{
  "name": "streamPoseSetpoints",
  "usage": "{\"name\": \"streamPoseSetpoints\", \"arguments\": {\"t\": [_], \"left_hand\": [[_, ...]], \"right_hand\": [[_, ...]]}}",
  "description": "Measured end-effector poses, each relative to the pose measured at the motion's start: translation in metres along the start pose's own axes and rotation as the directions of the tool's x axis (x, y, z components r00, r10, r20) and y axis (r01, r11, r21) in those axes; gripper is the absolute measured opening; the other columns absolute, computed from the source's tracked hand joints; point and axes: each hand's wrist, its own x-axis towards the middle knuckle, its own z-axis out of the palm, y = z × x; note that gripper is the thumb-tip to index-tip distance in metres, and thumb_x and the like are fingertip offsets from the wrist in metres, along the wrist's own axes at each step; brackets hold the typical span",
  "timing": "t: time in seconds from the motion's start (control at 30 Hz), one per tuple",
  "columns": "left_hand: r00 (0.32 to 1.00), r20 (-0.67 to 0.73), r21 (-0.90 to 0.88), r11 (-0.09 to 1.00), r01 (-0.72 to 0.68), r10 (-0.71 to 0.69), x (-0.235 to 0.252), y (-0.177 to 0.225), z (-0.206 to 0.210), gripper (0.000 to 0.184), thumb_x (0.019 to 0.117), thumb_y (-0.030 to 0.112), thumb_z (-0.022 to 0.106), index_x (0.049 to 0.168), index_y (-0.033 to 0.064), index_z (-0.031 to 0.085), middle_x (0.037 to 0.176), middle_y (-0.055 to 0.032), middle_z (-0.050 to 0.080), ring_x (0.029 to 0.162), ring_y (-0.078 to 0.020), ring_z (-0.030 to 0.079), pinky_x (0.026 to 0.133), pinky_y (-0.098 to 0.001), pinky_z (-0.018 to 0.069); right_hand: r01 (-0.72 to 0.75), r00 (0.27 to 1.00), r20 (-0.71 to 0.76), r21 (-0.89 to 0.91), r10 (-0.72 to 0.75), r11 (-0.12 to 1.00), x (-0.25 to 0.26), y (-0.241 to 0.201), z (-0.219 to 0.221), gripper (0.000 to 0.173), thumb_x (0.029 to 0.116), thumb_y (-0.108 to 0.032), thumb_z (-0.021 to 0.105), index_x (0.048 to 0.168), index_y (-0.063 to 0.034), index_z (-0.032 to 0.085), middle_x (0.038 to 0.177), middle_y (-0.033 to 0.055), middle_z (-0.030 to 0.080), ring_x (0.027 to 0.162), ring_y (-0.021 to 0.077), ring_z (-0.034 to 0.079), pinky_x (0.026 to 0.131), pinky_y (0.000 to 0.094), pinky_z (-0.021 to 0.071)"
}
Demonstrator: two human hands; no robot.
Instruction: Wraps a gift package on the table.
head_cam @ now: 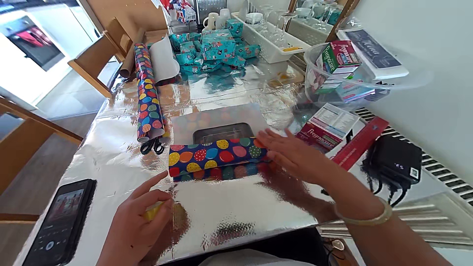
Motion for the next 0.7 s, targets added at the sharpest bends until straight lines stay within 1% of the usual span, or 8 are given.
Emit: {"name": "streamPoseSetpoints", "arguments": {"t": [0.1, 0.17, 0.23, 0.3, 0.43, 0.5, 0.57, 0.7], "left_hand": [[0.999, -0.028, -0.007, 1.0, 0.021, -0.021, -0.001, -0.003, -0.002, 0.031, 0.0938, 0.04, 0.058, 0.079, 0.0173, 0.074, 0.132, -0.0045, 0.069, 0.111, -0.0066, 0.067, 0.089, -0.0252, 0.0561], [0.998, -0.056, 0.001, 0.999, 0.035, -0.035, 0.0, -0.006, 0.001, 0.034, 0.095, 0.044, 0.058, 0.08, 0.0173, 0.074, 0.13, -0.0038, 0.069, 0.103, -0.0063, 0.069, 0.082, -0.0259, 0.0578], [0.995, -0.098, 0.053, 0.998, 0.039, -0.034, 0.004, -0.01, 0.003, 0.036, 0.0958, 0.047, 0.057, 0.084, 0.018, 0.074, 0.13, -0.0038, 0.068, 0.106, -0.0091, 0.068, 0.084, -0.0299, 0.0576], [0.99, -0.139, 0.11, 0.993, 0.039, -0.024, 0.01, -0.017, 0.002, 0.037, 0.0959, 0.046, 0.056, 0.089, 0.0157, 0.075, 0.129, -0.0071, 0.068, 0.115, -0.0164, 0.066, 0.092, -0.0383, 0.0557], [0.979, -0.197, 0.09, 0.994, 0.062, -0.043, 0.016, -0.025, 0.0, 0.032, 0.0948, 0.04, 0.057, 0.09, 0.0134, 0.074, 0.124, -0.0061, 0.069, 0.115, -0.0141, 0.065, 0.092, -0.0332, 0.0548], [0.977, -0.211, 0.039, 0.999, 0.028, -0.019, 0.017, -0.019, 0.001, 0.03, 0.0952, 0.038, 0.058, 0.087, 0.0135, 0.074, 0.121, -0.0044, 0.07, 0.111, -0.0098, 0.065, 0.09, -0.0265, 0.0548], [0.98, -0.193, -0.036, 0.998, -0.049, 0.041, 0.015, -0.009, 0.006, 0.029, 0.0968, 0.037, 0.059, 0.085, 0.0138, 0.073, 0.118, -0.0031, 0.072, 0.108, -0.0087, 0.067, 0.088, -0.0251, 0.0566], [0.988, -0.047, -0.225, 0.962, -0.156, 0.149, 0.012, 0.02, 0.028, 0.029, 0.0999, 0.036, 0.059, 0.088, 0.013, 0.073, 0.114, -0.0036, 0.075, 0.107, -0.0102, 0.07, 0.089, -0.0279, 0.0595]], "right_hand": [[-0.104, 0.991, -0.077, 0.039, 0.107, 0.994, -0.018, 0.015, -0.024, 0.075, 0.1069, -0.057, 0.016, 0.151, -0.0081, 0.051, 0.156, 0.0088, 0.05, 0.15, 0.0303, 0.04, 0.121, 0.0686, 0.0199], [-0.079, 0.973, -0.205, 0.115, 0.102, 0.99, -0.026, 0.013, -0.043, 0.075, 0.1072, -0.059, 0.016, 0.151, -0.0097, 0.052, 0.155, 0.005, 0.052, 0.148, 0.0227, 0.042, 0.124, 0.0552, 0.0286], [0.018, 0.941, -0.336, 0.179, 0.044, 0.984, -0.027, 0.002, -0.059, 0.069, 0.1088, -0.055, 0.022, 0.148, -0.0087, 0.055, 0.15, 0.0061, 0.057, 0.141, 0.0178, 0.05, 0.118, 0.0438, 0.0406], [0.077, 0.915, -0.404, 0.172, -0.001, 0.982, -0.021, -0.014, -0.065, 0.061, 0.1097, -0.05, 0.03, 0.144, -0.0091, 0.058, 0.144, 0.0063, 0.061, 0.13, 0.0147, 0.059, 0.108, 0.038, 0.0492], [0.14, 0.886, -0.454, 0.067, -0.095, 0.988, 0.01, -0.029, -0.05, 0.036, 0.1034, -0.029, 0.052, 0.128, -0.0086, 0.07, 0.125, 0.0075, 0.071, 0.114, 0.0192, 0.068, 0.098, 0.0406, 0.0556], [0.172, 0.892, -0.432, 0.045, -0.136, 0.984, 0.045, -0.03, -0.038, 0.031, 0.1005, -0.021, 0.058, 0.124, -0.0067, 0.072, 0.119, 0.0106, 0.073, 0.111, 0.0256, 0.07, 0.096, 0.0452, 0.0559], [0.156, 0.938, -0.319, 0.047, -0.133, 0.987, 0.089, -0.029, -0.026, 0.028, 0.0996, -0.014, 0.062, 0.124, -0.0045, 0.071, 0.12, 0.0147, 0.072, 0.115, 0.0314, 0.068, 0.1, 0.0498, 0.0535], [0.058, 0.997, 0.055, -0.017, -0.057, 0.998, 0.183, -0.015, 0.003, 0.043, 0.0992, -0.011, 0.064, 0.142, -0.0054, 0.06, 0.14, 0.0196, 0.061, 0.133, 0.0374, 0.055, 0.11, 0.0551, 0.0434]]}}
